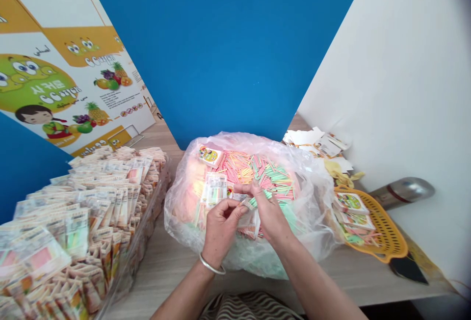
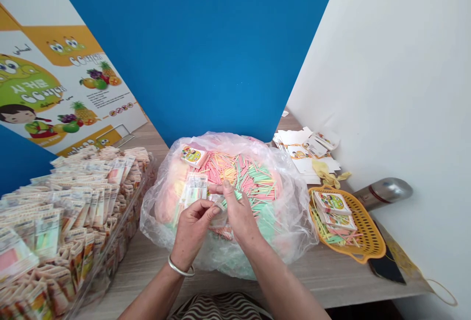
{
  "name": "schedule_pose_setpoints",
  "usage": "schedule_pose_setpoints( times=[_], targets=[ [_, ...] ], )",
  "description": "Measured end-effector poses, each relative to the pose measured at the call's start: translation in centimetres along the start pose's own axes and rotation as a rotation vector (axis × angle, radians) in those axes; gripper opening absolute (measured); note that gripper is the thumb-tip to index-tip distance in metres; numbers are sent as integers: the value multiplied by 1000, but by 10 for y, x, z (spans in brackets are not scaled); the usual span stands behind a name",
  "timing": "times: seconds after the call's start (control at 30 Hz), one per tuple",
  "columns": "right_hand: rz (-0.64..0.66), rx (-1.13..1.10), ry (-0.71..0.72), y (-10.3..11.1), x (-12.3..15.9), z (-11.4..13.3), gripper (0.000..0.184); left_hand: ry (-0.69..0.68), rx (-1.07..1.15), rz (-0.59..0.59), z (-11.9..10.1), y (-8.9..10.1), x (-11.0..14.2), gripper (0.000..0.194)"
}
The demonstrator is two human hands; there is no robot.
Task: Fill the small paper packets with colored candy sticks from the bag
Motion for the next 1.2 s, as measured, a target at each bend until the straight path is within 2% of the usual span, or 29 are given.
schedule_pose_setpoints(
  times=[0.1,0.23,0.3,0.37,0.47,0.53,0.63,0.73,0.93,1.2],
  targets=[
    [109,160,171,2,0,10,52,-49,-45,7,0,-1,1,28],
    [171,151,279,13,0,23,53,-31,-17,1,9,-2,3,34],
    [121,149,337,25,-4,26,46,-25,1,-10,10,1,2,35],
    [8,259,444,42,-15,24,38,-76,-43,-87,5,9,-3,34],
    [-182,669,662,70,-42,14,31,-262,-228,-306,-6,29,-23,28],
    [-223,978,756,85,-61,5,36,-365,-361,-395,-8,38,-42,26],
    [-190,1341,746,94,-84,-11,43,-460,-529,-379,3,39,-71,27],
    [-183,1503,691,94,-95,-22,44,-567,-664,-339,16,32,-86,31],
    [-116,1534,754,92,-98,-30,40,-611,-706,-361,20,29,-84,39],
    [-95,1449,670,93,-102,-30,45,-588,-701,-372,17,29,-84,41]
  ],
)
Point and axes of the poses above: each hand's wrist, its own x-axis away from the middle knuckle, its own y-axis out of the back of the hand, z = x × y, the point moved 2 cm from there along -x, towards the middle knuckle, and after that the axes turned 15 degrees about -z, right-handed, at the moved point
